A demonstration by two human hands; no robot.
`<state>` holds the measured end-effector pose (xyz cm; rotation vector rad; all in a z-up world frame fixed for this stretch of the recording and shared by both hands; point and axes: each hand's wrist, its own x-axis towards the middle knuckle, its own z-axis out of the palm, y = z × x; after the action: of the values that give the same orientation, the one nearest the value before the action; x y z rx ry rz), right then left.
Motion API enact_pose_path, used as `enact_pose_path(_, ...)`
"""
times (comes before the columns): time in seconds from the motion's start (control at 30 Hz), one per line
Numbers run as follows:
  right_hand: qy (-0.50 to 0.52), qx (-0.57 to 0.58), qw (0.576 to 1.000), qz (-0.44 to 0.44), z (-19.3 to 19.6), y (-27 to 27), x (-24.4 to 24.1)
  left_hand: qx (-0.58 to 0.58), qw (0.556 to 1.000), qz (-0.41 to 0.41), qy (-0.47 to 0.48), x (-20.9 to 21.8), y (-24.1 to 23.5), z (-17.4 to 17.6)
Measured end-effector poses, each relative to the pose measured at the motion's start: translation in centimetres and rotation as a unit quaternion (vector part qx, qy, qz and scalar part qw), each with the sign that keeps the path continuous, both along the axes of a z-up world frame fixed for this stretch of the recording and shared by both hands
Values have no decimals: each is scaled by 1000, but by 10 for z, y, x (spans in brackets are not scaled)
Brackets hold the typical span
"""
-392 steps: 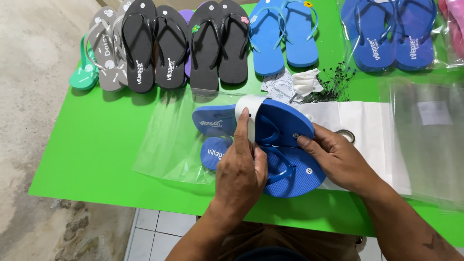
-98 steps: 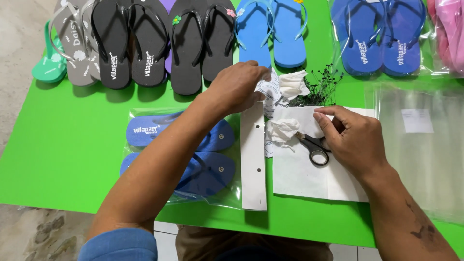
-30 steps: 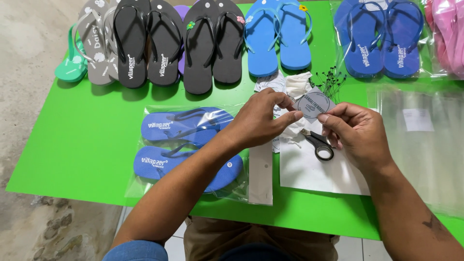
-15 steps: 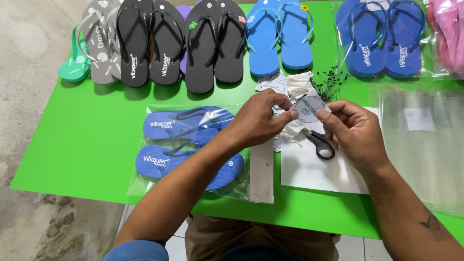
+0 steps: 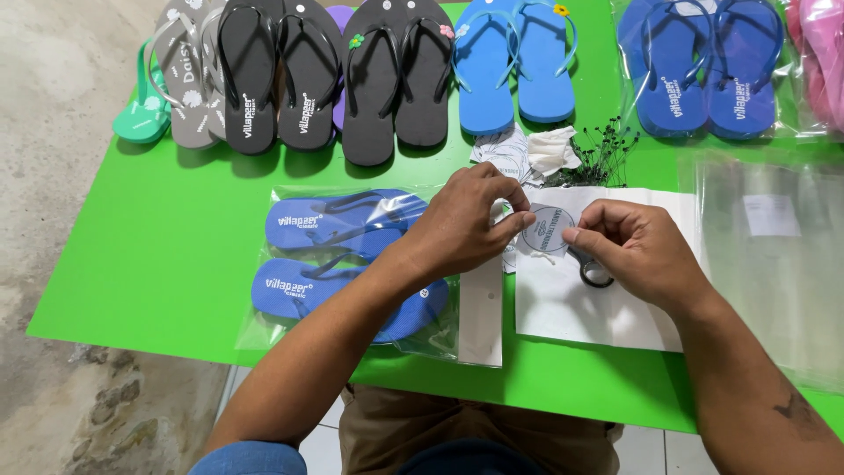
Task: Cleaning flip-flops with a cloth, attaching decorative flowers to the straps, and placing them into plastic packaging sleeves.
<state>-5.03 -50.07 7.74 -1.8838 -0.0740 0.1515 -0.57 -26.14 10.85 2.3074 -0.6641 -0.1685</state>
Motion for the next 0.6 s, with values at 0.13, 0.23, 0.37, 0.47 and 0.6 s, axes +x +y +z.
enact_pose_path(0.13, 94, -37, 995, 22, 15, 5, -2, -19, 998, 25, -46, -11, 29, 8)
enact_pose_path(0.23, 125, -34, 991, 32, 18, 4, -1, -33, 989, 77, -120, -19, 68, 3)
enact_pose_path(0.37, 170, -40, 985, 17, 22, 10, -1, 1, 982, 175, -70, -43, 127, 1)
enact_pose_path(0.47, 194, -43, 980, 25, 21, 17, -1, 64, 950, 303, -42, -55, 174, -20)
enact_pose_path(0.6, 237, -55, 969, 46, 25, 37, -2, 44, 924, 379, 24, -72, 211, -36)
